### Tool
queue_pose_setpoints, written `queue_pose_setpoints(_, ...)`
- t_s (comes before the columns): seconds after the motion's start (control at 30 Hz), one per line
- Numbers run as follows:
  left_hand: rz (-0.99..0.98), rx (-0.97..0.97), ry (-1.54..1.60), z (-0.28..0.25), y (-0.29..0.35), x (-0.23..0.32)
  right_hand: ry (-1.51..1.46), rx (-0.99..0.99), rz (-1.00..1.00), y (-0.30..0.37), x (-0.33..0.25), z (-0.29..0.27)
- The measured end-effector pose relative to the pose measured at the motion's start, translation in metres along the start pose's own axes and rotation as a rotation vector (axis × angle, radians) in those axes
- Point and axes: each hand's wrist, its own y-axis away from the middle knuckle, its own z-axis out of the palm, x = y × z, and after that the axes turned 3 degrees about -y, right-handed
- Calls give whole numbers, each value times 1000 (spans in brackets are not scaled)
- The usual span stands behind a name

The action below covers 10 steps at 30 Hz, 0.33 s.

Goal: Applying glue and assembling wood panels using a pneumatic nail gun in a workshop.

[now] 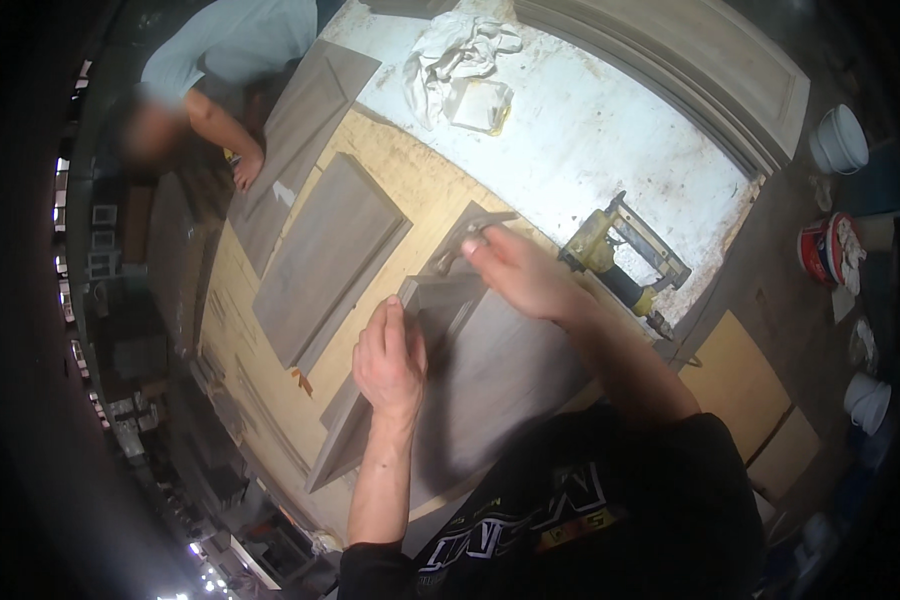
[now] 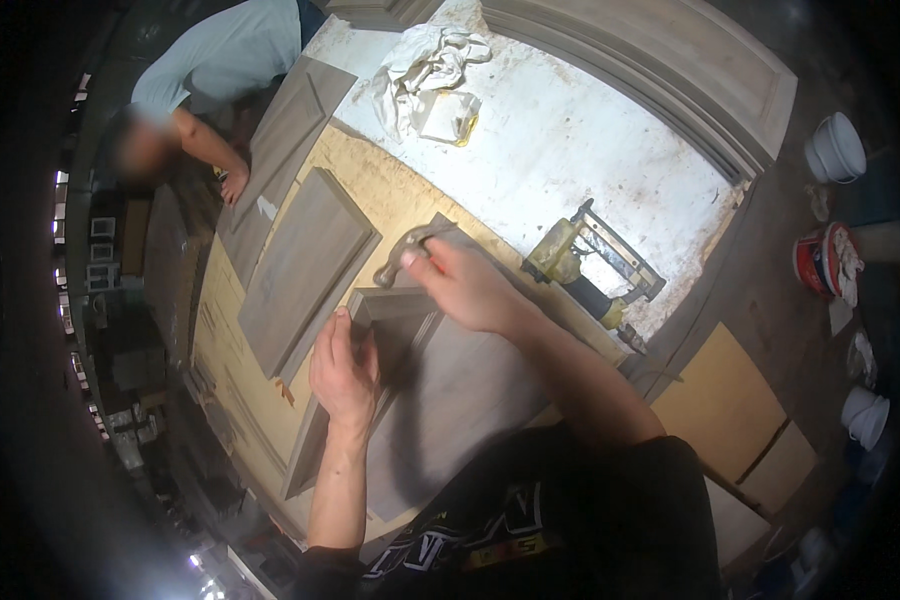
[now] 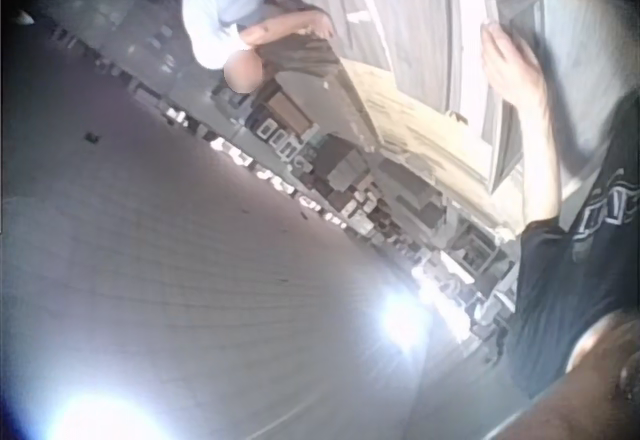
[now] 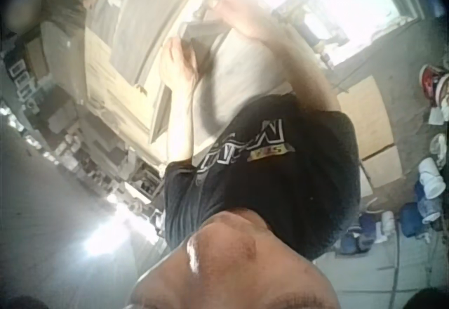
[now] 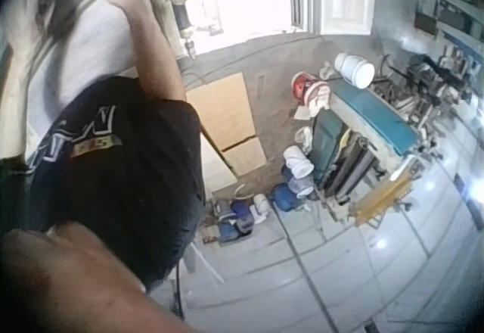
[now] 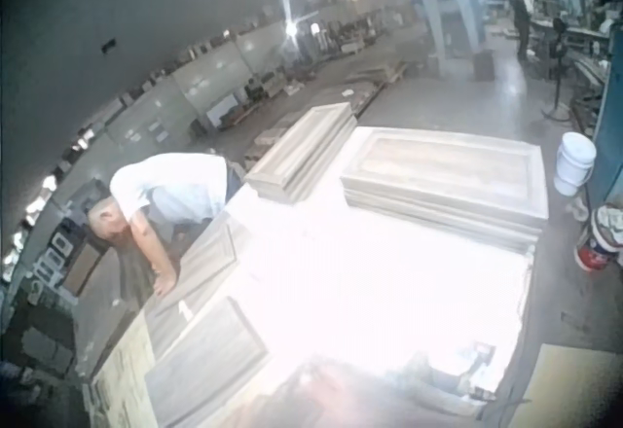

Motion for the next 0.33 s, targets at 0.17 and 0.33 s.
queue_pose_setpoints(0.17, -18, -10, 6, 2, 5, 2, -45, 36, 67, -9, 7, -2)
queue_pose_setpoints(0.33, -8, 16, 14, 2, 11, 1, -89, 43, 84, -14, -5, -5)
